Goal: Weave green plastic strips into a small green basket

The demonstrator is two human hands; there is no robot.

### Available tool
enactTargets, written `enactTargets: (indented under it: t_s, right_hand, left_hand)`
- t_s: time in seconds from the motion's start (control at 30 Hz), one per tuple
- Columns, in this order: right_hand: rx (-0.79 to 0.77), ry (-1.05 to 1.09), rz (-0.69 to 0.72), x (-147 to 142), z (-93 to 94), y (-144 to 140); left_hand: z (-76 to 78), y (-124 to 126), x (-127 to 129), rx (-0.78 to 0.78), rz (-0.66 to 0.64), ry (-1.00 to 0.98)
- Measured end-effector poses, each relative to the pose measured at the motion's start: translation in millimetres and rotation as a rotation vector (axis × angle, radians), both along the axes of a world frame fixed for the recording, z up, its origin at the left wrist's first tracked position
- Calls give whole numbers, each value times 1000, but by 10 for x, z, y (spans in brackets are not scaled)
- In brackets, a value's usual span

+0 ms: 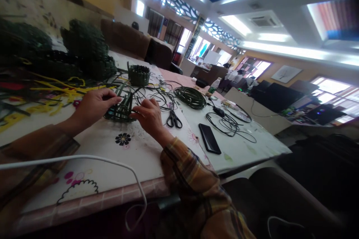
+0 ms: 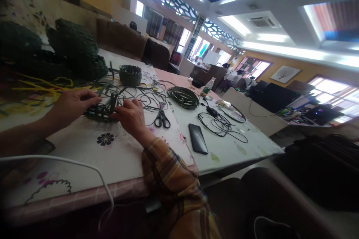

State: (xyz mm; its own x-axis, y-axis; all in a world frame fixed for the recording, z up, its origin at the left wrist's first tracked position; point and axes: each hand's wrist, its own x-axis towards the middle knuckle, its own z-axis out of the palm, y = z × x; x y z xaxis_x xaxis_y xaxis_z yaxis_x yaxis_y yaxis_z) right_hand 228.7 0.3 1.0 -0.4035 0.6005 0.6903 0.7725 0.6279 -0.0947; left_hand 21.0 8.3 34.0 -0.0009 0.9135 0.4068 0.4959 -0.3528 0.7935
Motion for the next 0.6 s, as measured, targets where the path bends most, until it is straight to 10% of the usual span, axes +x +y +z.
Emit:
enactTargets:
  t_s: [0.27, 0.6]
  right_hand:
    - [-11, 24, 16, 5, 6, -4]
    - [11, 81, 35, -37, -44, 34]
  left_hand:
    - [-89, 112, -22, -33, -153, -296]
    - [-96, 112, 33, 73, -17, -494]
